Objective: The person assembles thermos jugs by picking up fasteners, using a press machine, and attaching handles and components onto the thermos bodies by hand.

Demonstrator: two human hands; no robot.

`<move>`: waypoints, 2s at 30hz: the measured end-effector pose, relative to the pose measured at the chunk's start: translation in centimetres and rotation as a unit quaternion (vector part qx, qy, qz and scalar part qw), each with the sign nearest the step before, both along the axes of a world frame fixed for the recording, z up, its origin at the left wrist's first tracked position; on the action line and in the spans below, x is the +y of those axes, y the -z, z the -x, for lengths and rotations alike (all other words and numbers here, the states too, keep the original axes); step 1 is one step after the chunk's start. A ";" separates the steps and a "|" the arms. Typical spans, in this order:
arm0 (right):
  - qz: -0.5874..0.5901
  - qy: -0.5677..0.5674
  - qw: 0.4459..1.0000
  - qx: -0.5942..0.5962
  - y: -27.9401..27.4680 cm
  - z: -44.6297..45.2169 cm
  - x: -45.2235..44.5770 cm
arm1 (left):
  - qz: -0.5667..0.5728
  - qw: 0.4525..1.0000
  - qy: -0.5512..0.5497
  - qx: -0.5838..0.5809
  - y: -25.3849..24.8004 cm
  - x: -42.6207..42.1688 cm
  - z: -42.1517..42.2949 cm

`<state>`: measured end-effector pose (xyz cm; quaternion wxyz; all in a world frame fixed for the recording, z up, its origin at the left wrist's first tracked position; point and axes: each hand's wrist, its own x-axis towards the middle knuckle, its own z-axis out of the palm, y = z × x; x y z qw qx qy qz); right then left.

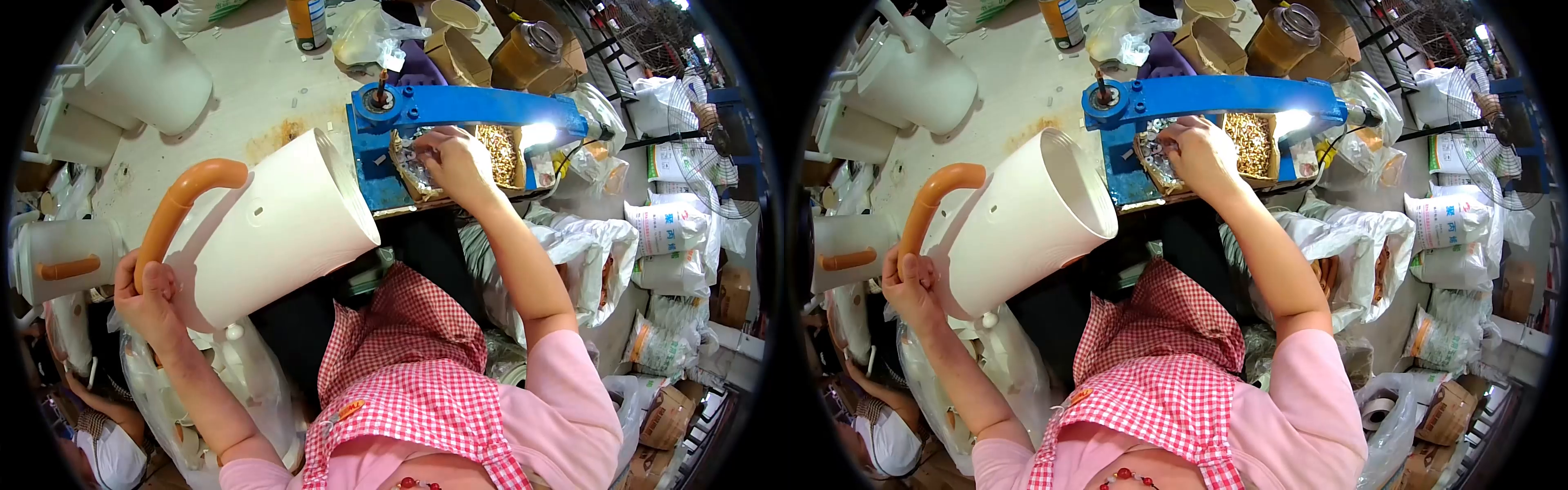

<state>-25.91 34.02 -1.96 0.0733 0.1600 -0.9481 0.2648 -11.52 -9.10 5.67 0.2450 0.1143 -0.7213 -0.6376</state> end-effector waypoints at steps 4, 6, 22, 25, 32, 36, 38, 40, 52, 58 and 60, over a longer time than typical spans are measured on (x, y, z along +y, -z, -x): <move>-0.025 -0.006 1.000 -0.012 0.0 0.4 -0.1 | 0.023 1.000 0.000 -0.005 0.4 -0.4 -0.2; -0.018 -0.007 1.000 -0.015 -0.5 0.0 0.0 | 0.025 1.000 0.005 -0.002 0.5 -0.4 -0.1; 0.260 -0.144 0.928 0.224 -11.0 2.9 -5.2 | 0.030 1.000 0.004 -0.007 -0.7 0.8 -0.2; 0.186 -0.169 0.925 0.286 -10.9 3.7 -5.0 | 0.018 1.000 0.001 -0.004 -0.6 0.8 -0.2; 0.044 -0.177 0.909 0.374 -10.8 3.8 -4.7 | 0.023 0.999 -0.022 -0.009 -0.1 0.6 0.3; 0.119 -0.155 0.906 0.375 -10.9 3.2 -4.7 | 0.032 0.999 -0.040 -0.007 -0.8 1.1 0.7; 0.162 -0.133 0.916 0.341 -10.8 0.4 -4.5 | 0.027 0.998 -0.052 0.002 -1.5 1.0 1.2; 0.329 -0.110 0.935 0.072 -9.6 -2.3 -4.9 | 0.046 0.996 -0.072 0.007 -3.0 1.9 2.4; 0.616 -0.107 0.767 -0.147 -6.8 -1.8 -4.1 | 0.166 0.979 -0.022 0.119 -8.0 12.1 11.1; 0.626 -0.101 0.761 -0.138 -6.0 -1.1 -3.3 | 0.179 0.977 -0.009 0.119 -7.6 13.0 12.5; 0.628 -0.100 0.759 -0.138 -6.0 -1.0 -3.3 | 0.180 0.977 -0.007 0.116 -7.5 12.9 12.8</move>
